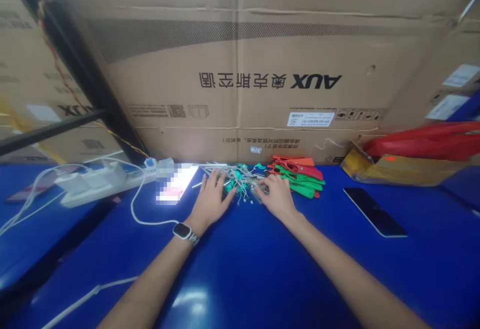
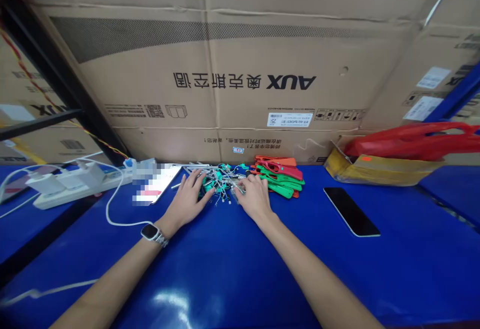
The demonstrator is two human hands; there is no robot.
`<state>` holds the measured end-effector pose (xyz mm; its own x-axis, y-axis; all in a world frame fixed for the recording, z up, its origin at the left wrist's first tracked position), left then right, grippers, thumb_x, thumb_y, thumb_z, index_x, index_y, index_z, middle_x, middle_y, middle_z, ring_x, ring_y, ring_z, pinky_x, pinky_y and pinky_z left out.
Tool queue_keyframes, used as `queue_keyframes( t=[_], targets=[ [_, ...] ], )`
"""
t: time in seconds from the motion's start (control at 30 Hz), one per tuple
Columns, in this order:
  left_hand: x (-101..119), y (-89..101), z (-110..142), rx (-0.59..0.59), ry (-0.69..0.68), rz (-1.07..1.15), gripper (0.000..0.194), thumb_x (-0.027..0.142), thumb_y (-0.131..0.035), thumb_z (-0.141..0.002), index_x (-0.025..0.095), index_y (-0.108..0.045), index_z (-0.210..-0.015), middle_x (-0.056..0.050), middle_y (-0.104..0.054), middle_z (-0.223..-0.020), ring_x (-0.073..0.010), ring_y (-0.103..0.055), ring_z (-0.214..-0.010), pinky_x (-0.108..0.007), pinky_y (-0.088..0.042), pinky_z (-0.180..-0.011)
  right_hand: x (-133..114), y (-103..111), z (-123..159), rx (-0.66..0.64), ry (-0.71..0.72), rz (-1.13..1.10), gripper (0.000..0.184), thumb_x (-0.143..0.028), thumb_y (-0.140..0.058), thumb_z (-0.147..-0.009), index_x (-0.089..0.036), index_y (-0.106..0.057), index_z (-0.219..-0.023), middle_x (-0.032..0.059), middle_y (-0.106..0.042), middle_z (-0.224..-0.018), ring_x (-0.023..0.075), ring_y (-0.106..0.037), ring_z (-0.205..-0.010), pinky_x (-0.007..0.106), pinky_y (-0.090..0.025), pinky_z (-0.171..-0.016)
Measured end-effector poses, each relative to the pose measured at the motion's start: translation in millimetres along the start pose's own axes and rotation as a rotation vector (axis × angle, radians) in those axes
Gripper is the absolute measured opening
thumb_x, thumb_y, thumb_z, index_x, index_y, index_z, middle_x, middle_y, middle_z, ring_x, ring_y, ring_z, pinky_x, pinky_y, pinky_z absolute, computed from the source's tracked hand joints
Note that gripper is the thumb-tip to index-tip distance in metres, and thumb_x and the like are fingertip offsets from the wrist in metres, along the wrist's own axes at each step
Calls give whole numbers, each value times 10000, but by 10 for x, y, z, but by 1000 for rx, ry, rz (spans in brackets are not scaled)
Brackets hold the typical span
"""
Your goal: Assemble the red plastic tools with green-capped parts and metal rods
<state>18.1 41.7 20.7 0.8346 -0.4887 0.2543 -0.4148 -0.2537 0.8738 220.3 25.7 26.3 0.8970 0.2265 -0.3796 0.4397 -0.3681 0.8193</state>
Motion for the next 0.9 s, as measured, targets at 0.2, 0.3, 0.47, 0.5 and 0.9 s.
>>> queue_keyframes(
  t=[0.2, 0.3, 0.47, 0.5, 0.9],
  targets=[
    [143, 202, 64, 49, -88, 97, 420, 401, -537, -944, 150, -535, -1281, -151, -526, -1347, -304, -506, -1259, -481, -419, -1086, -52, 48, 66, 22, 10, -54, 128, -318, -632, -874, -213, -678, -930, 38, -651, -843, 237, -566, -876, 365, -308, -785],
    [233, 242, 79, 43, -132, 154, 278, 332, -541, -947, 175, -596, -1171, -108, -591, -1181, -271, -561, -1125, -447, -480, -999, -93, 80, 108, 30, 28, -85, 103, -293, -615, -879, -210, -666, -914, 38, -648, -845, 229, -569, -870, 359, -304, -781],
    [379, 201, 122, -49, -195, 255, 195, 279, -510, -961, 210, -620, -1107, -86, -596, -1108, -243, -587, -1030, -436, -498, -950, -163, 83, 154, 16, 59, -136, 76, -260, -598, -891, -212, -657, -885, 31, -656, -847, 215, -576, -864, 348, -304, -781],
    [402, 186, 133, -69, -214, 271, 195, 278, -507, -963, 211, -615, -1111, -85, -594, -1112, -239, -587, -1034, -431, -494, -958, -171, 79, 158, 9, 65, -142, 75, -253, -596, -892, -213, -657, -879, 28, -657, -846, 213, -575, -860, 345, -303, -778],
    [439, 79, 167, -156, -265, 331, 207, 270, -503, -961, 223, -608, -1133, -79, -601, -1127, -234, -582, -1075, -413, -490, -976, -179, 48, 172, -18, 67, -206, 70, -211, -607, -867, -218, -676, -859, 10, -662, -817, 201, -586, -853, 345, -315, -800]
  ],
)
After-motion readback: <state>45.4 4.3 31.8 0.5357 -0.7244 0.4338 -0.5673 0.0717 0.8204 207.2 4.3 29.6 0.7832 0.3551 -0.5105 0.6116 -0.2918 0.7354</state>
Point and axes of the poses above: each hand's wrist, its own z-axis away from the middle knuckle, its own y-axis out of the back of the hand, x = y × z, the point moved 5 cm from there along -z, towards the middle knuckle
